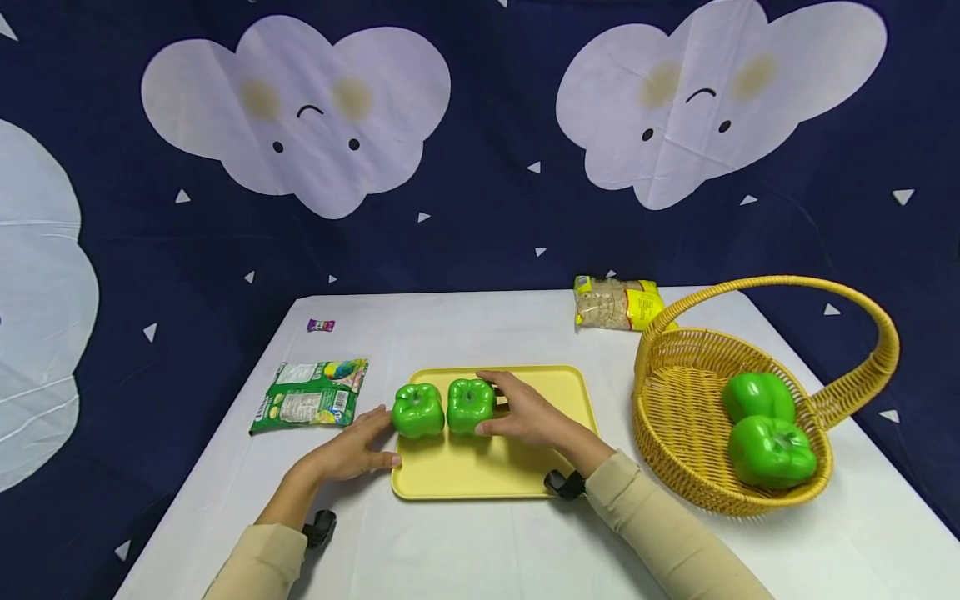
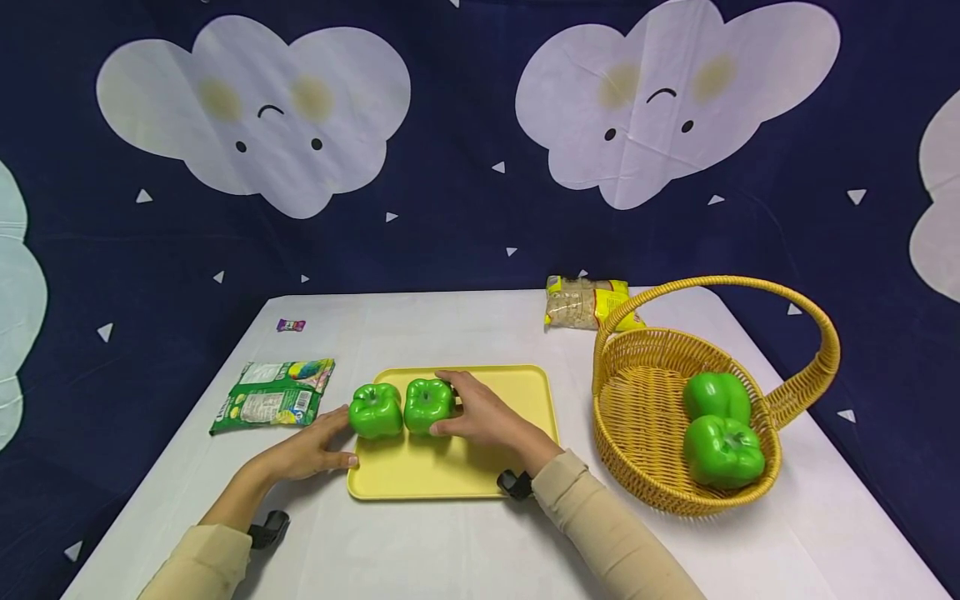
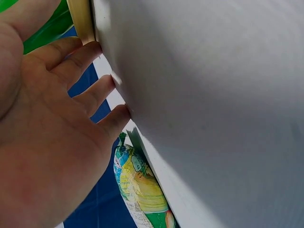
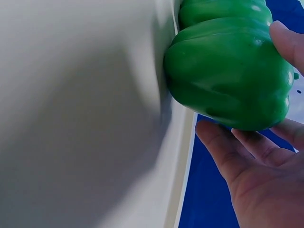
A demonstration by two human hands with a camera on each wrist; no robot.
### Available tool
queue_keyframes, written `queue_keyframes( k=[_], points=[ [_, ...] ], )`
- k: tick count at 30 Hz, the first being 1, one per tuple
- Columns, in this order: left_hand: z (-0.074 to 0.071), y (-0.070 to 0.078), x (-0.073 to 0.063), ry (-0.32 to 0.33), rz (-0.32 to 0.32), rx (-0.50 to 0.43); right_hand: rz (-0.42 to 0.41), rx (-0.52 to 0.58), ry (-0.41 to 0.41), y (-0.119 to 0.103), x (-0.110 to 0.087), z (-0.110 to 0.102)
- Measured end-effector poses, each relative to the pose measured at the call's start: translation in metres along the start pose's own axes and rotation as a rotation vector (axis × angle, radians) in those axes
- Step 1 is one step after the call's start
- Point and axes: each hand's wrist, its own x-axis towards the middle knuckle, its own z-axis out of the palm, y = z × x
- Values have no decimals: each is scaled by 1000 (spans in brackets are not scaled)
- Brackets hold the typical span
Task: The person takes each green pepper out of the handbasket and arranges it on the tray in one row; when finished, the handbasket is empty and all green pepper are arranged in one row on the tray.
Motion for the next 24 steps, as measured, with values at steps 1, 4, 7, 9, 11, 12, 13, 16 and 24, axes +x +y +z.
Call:
queue_keyframes(
  k=[1, 4, 7, 9, 11, 12, 13, 16, 24],
  points=[
    [0, 0, 0, 0, 0, 2, 2, -5, 3, 0, 0, 0],
    [0, 1, 0, 0, 0, 5, 1, -7, 9, -1, -2, -2],
    [0, 1, 0, 1, 2, 5, -5, -5, 13, -2, -5, -3],
    [0, 1, 0, 1, 3, 4, -11, -8, 19, -3, -7, -5],
    [0, 1, 0, 3, 4, 1, -12, -18, 26, -4, -9, -7],
    [0, 1, 0, 3, 4, 1, -13, -27, 32, -4, -11, -8],
    [0, 0, 0, 3, 3, 1, -14, -35, 39, -5, -13, -9],
    [0, 1, 0, 3, 0, -1, -10, -65, 60, -8, -19, -14],
    [0, 1, 0, 0, -3, 4, -34, -128, 124, -19, -42, -32]
  ],
)
